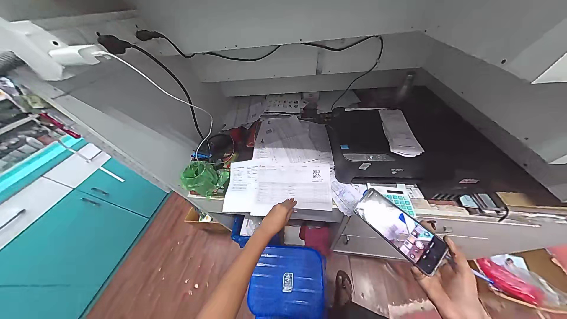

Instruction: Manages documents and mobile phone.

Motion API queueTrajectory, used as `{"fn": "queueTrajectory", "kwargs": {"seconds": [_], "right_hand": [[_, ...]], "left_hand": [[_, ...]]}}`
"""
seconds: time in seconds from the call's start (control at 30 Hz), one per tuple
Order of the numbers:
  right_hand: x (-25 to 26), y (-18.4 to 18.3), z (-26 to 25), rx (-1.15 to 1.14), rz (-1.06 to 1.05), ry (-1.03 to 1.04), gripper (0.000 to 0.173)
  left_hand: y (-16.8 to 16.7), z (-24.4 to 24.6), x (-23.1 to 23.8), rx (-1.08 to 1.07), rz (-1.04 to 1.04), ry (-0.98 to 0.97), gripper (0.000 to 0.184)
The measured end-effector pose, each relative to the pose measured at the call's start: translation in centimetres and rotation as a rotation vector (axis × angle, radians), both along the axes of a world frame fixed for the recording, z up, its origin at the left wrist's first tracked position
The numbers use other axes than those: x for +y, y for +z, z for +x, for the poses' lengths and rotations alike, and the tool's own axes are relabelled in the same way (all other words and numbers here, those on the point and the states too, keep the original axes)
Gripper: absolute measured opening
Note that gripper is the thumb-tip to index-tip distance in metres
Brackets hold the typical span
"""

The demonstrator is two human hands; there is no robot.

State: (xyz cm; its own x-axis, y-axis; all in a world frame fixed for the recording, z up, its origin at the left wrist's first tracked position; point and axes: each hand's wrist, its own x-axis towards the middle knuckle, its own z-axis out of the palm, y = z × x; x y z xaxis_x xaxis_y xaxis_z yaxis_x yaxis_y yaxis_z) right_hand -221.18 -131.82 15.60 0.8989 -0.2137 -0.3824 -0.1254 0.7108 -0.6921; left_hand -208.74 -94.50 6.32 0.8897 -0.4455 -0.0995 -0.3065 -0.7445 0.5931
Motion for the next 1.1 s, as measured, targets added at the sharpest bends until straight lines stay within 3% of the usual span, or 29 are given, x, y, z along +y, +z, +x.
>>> {"fn": "queueTrajectory", "kwargs": {"seconds": [0.2,0.73,0.87,0.97,1.1], "right_hand": [[0.5,0.0,-1.0,-0.002,0.020,-0.029,0.049],[-0.1,-0.7,-2.0,-0.024,-0.023,-0.020,0.051],[0.1,-0.6,-1.6,-0.013,-0.023,-0.045,0.050],[0.2,-0.5,-1.4,-0.001,-0.019,-0.049,0.048],[0.2,-0.5,-1.2,-0.017,-0.036,-0.022,0.050]], "left_hand": [[0.2,0.8,1.5,0.058,-0.217,0.058,0.038],[0.3,2.0,2.5,0.158,-0.269,0.039,0.041],[0.0,1.9,2.7,0.032,-0.273,0.055,0.035],[0.1,1.7,2.7,-0.147,-0.325,0.213,0.037],[0.4,2.4,4.1,-0.320,-0.645,0.583,0.032]]}}
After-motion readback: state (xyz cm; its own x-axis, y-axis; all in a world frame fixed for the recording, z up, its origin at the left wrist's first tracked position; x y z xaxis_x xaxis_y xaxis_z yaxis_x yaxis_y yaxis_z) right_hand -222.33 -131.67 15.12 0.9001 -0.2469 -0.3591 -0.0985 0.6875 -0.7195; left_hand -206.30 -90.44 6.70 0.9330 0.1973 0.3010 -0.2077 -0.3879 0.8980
